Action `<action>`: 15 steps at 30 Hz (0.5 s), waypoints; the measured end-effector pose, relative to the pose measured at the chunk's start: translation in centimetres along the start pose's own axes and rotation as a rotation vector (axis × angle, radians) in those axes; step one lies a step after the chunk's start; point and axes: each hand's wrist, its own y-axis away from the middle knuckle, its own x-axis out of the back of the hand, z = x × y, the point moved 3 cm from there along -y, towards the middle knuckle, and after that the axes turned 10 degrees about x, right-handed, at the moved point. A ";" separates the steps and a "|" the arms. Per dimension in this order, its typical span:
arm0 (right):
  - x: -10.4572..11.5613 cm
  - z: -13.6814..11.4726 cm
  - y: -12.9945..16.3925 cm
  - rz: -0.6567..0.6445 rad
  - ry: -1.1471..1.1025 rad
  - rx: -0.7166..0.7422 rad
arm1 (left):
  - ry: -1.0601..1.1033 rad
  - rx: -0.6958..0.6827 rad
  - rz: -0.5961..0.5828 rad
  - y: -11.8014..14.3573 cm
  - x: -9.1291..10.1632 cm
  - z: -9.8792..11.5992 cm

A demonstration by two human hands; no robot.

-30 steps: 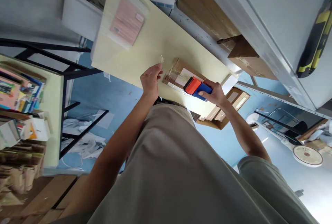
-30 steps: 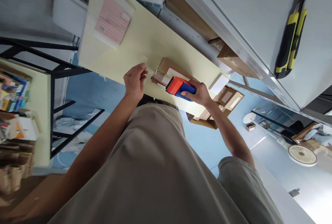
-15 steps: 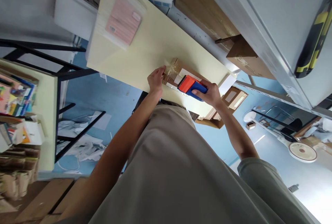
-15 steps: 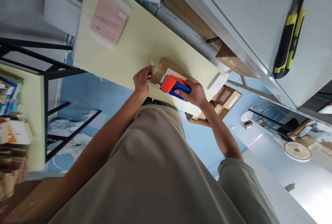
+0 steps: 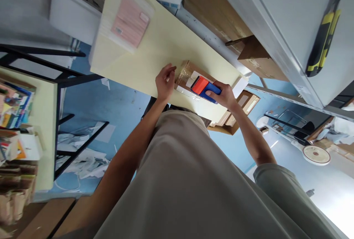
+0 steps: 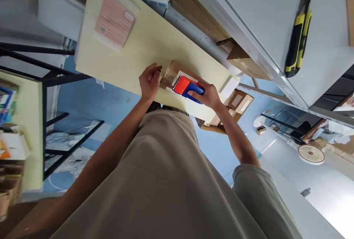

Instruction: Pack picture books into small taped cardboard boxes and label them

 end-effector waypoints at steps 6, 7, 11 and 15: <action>-0.3 0.1 -0.2 0.004 0.011 0.037 | -0.215 -0.106 -0.174 1.1 -1.3 3.6; -0.4 0.1 -0.2 0.005 0.012 0.043 | -0.226 -0.113 -0.171 0.8 -1.3 3.5; -1.0 -0.2 -0.4 0.009 0.035 0.040 | -0.316 -0.214 -0.160 -0.3 -1.1 2.8; -0.7 -1.0 -0.9 -0.004 0.090 -0.011 | -0.490 -0.348 -0.149 -0.3 -1.0 3.0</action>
